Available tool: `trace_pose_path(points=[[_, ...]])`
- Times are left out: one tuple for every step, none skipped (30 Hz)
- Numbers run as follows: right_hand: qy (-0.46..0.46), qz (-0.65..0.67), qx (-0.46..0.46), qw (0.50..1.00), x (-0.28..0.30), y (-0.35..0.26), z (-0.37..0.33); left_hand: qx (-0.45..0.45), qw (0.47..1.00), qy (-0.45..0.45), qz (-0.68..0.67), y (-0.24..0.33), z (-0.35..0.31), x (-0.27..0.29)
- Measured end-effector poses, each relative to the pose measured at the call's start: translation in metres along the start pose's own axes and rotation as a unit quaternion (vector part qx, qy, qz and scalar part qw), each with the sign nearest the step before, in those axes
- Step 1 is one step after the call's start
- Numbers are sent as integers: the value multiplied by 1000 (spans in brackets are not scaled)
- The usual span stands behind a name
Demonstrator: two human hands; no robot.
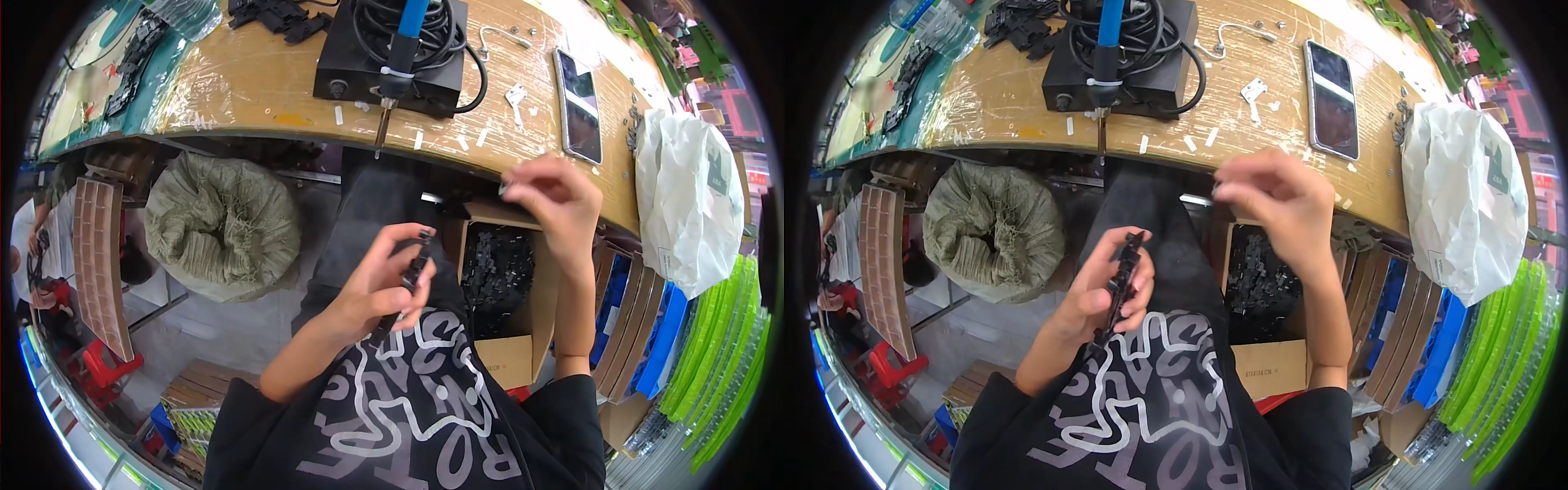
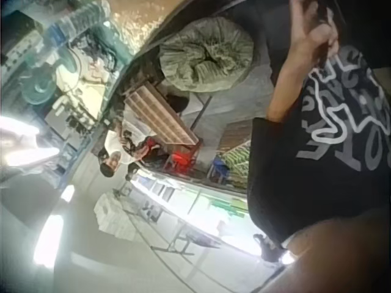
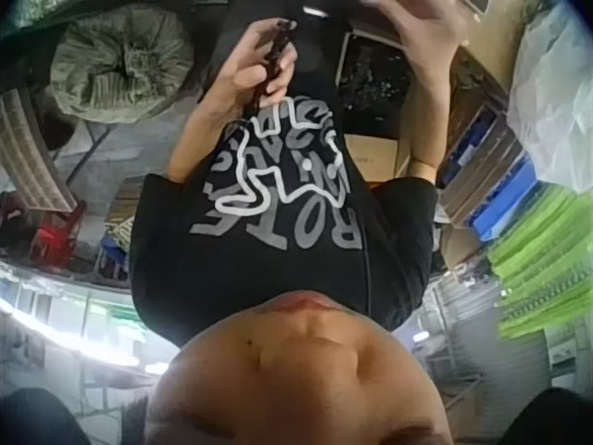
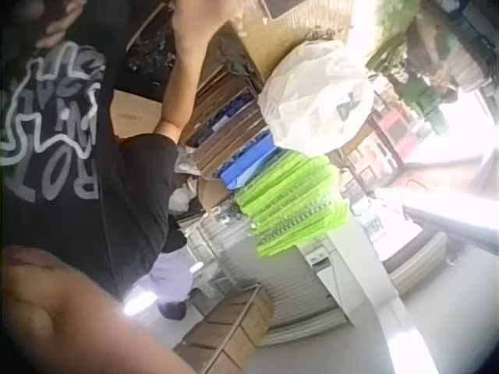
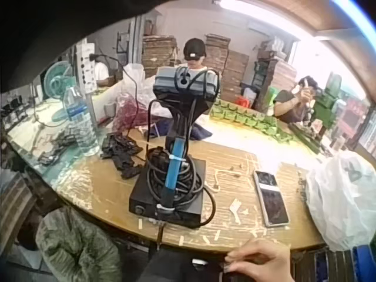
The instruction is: The person assembles small black plastic electronic components at a workbench. They repeatedly pick up parts from a large sack, insert small metal pins into the plastic housings, and place the finished units onto the table. The process involves handling multiple identical components one by one.
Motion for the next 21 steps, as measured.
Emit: trace_pose_path(points=[[-11,25,16,999,-9,-3,-6,19,1000,-10,15,1,2,-3],[-23,50,31,998,-14,-5,-11,34,999,-19,-22,-1,3,-4],[-53,54,43,996,-16,-9,-14,48,997,-27,-58,-4,4,-5],[-68,59,42,995,-18,-11,-16,61,993,-37,-95,-6,6,-5],[-72,69,53,994,-20,-13,-18,55,994,-43,-80,-6,9,-5],[-76,79,64,992,-23,-13,-19,64,991,-56,-99,-7,9,-3],[-81,85,75,990,-25,-12,-19,74,988,-71,-119,-8,9,-2],[-87,91,86,988,-27,-10,-19,83,983,-86,-139,-8,9,-2],[-93,98,97,986,-30,-9,-19,87,983,-85,-138,-8,9,-3],[-91,107,94,986,-32,-7,-19,91,983,-86,-135,-8,9,-5],[-90,117,92,985,-33,-5,-19,95,983,-86,-132,-8,9,-6],[-89,127,89,984,-34,-4,-20,99,984,-85,-125,-9,9,-6],[-95,122,91,984,-35,-3,-19,101,984,-83,-120,-10,9,-7],[-101,116,93,984,-36,-3,-19,103,985,-81,-114,-11,8,-7],[-108,111,96,983,-37,-3,-18,113,986,-72,-96,-10,8,-7],[-102,102,97,985,-37,-4,-18,123,987,-65,-79,-10,9,-8],[-96,93,98,986,-37,-4,-18,133,988,-57,-61,-10,10,-8],[-90,84,99,987,-37,-4,-19,126,987,-60,-76,-10,10,-8],[-80,61,117,988,-38,-5,-19,119,987,-63,-91,-10,10,-8],[-70,39,134,988,-40,-5,-19,112,986,-66,-106,-11,10,-8],[-60,16,151,987,-41,-5,-20,112,985,-64,-112,-10,11,-7]])
Point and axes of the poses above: each hand's wrist, its own z-axis towards the middle knuckle, its own x-axis out of the back of the hand, y = z × x, the point moved 2 cm from there along z, towards the middle knuckle, and after that the axes turned 5 degrees about x, right-handed, at the moved point
